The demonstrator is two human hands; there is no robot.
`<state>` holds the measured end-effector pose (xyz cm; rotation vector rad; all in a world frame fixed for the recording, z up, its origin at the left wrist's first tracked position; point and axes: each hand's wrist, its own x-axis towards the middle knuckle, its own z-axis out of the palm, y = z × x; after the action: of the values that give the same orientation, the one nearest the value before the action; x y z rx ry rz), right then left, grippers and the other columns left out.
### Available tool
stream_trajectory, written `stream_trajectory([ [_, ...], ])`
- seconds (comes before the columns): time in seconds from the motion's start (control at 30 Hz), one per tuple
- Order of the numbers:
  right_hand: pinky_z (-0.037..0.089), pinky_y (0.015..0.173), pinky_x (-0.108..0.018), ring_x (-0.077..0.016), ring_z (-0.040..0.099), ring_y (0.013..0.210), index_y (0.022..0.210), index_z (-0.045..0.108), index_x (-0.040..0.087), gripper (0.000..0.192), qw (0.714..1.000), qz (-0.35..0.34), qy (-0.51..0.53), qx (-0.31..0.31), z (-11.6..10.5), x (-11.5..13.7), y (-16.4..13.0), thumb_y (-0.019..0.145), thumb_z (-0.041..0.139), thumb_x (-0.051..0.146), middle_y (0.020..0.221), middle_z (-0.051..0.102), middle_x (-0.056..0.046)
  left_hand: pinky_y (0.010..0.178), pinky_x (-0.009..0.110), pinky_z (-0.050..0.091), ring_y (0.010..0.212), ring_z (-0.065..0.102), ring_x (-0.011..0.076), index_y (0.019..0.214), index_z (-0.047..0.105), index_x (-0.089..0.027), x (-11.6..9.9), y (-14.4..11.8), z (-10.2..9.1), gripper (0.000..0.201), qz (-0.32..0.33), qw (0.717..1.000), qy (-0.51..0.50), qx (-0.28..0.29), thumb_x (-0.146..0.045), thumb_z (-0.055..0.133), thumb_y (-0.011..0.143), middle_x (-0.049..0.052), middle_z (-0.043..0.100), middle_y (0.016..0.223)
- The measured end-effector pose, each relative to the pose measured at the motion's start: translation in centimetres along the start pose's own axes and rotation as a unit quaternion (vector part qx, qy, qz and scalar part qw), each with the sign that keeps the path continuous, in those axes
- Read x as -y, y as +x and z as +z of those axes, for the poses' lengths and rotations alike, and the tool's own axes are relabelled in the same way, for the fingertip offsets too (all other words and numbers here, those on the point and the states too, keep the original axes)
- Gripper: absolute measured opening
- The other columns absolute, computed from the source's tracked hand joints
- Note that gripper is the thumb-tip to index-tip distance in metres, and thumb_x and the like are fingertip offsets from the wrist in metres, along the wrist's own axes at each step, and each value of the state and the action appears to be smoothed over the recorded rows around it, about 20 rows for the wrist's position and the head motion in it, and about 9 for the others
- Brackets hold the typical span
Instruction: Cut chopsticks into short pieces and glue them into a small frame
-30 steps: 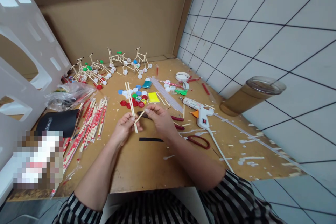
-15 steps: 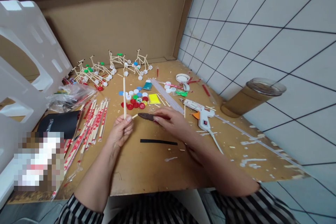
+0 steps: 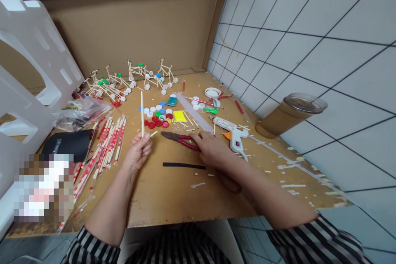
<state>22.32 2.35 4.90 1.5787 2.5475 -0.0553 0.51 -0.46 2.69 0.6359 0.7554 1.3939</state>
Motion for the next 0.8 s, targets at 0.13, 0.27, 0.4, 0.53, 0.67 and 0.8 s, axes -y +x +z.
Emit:
stream_trajectory([
  [0.13,0.041,0.084,-0.035,-0.0284,0.052,0.104,0.115,0.051,0.009,0.045,0.998,0.028,0.060,-0.016,0.2,-0.1,0.4,0.071,0.043,0.005,0.113,0.056,-0.018,0.033,0.012,0.009,0.031,0.016,-0.0010,0.056,0.046,-0.016,0.0,0.2,0.2,0.045,0.018,0.999,0.028,-0.043,-0.037,0.083,0.041,-0.013,0.025,0.039],
  [0.27,0.042,0.081,-0.035,-0.0260,0.054,0.097,0.109,0.054,0.013,0.043,0.974,0.047,0.219,-0.043,0.0,0.0,0.7,0.067,0.047,0.008,0.105,0.060,-0.014,0.033,0.014,0.010,0.031,0.018,-0.0003,0.059,0.050,-0.016,-0.2,0.1,0.4,0.044,0.049,0.995,0.040,-0.077,-0.040,0.082,0.041,-0.013,0.026,0.038],
  [0.4,0.044,0.060,-0.028,-0.0164,0.055,0.067,0.101,0.056,0.016,0.031,0.824,-0.015,0.566,-0.013,-0.5,1.0,0.8,0.073,0.046,0.021,0.080,0.062,-0.004,0.034,0.015,0.011,0.031,0.021,0.0003,0.060,0.052,-0.016,-0.5,0.0,0.3,0.044,0.076,0.990,0.074,-0.096,-0.044,0.080,0.043,-0.013,0.029,0.036],
  [0.53,0.037,0.046,-0.020,-0.0086,0.048,0.052,0.102,0.057,0.017,0.036,0.656,-0.052,0.751,0.051,-0.4,2.5,1.4,0.071,0.057,0.034,0.076,0.064,-0.002,0.034,0.016,0.012,0.031,0.023,0.0011,0.061,0.053,-0.016,-0.8,0.0,0.1,0.043,0.090,0.985,0.101,-0.106,-0.046,0.079,0.043,-0.012,0.033,0.036],
  [0.67,0.036,0.046,-0.019,-0.0090,0.055,0.057,0.103,0.057,0.017,0.039,0.602,-0.045,0.791,0.100,0.6,3.3,1.9,0.068,0.063,0.030,0.085,0.068,-0.005,0.035,0.016,0.013,0.031,0.023,0.0012,0.061,0.054,-0.016,-0.9,0.2,0.0,0.043,0.098,0.982,0.109,-0.116,-0.047,0.078,0.044,-0.012,0.033,0.036],
  [0.8,0.040,0.048,-0.020,-0.0180,0.065,0.083,0.121,0.047,0.022,0.054,0.605,-0.067,0.780,0.145,1.1,3.2,1.3,0.069,0.060,0.026,0.110,0.064,-0.009,0.035,0.016,0.013,0.031,0.023,0.0010,0.061,0.054,-0.015,-0.9,0.3,-0.1,0.042,0.107,0.979,0.116,-0.128,-0.046,0.078,0.045,-0.011,0.035,0.036],
])
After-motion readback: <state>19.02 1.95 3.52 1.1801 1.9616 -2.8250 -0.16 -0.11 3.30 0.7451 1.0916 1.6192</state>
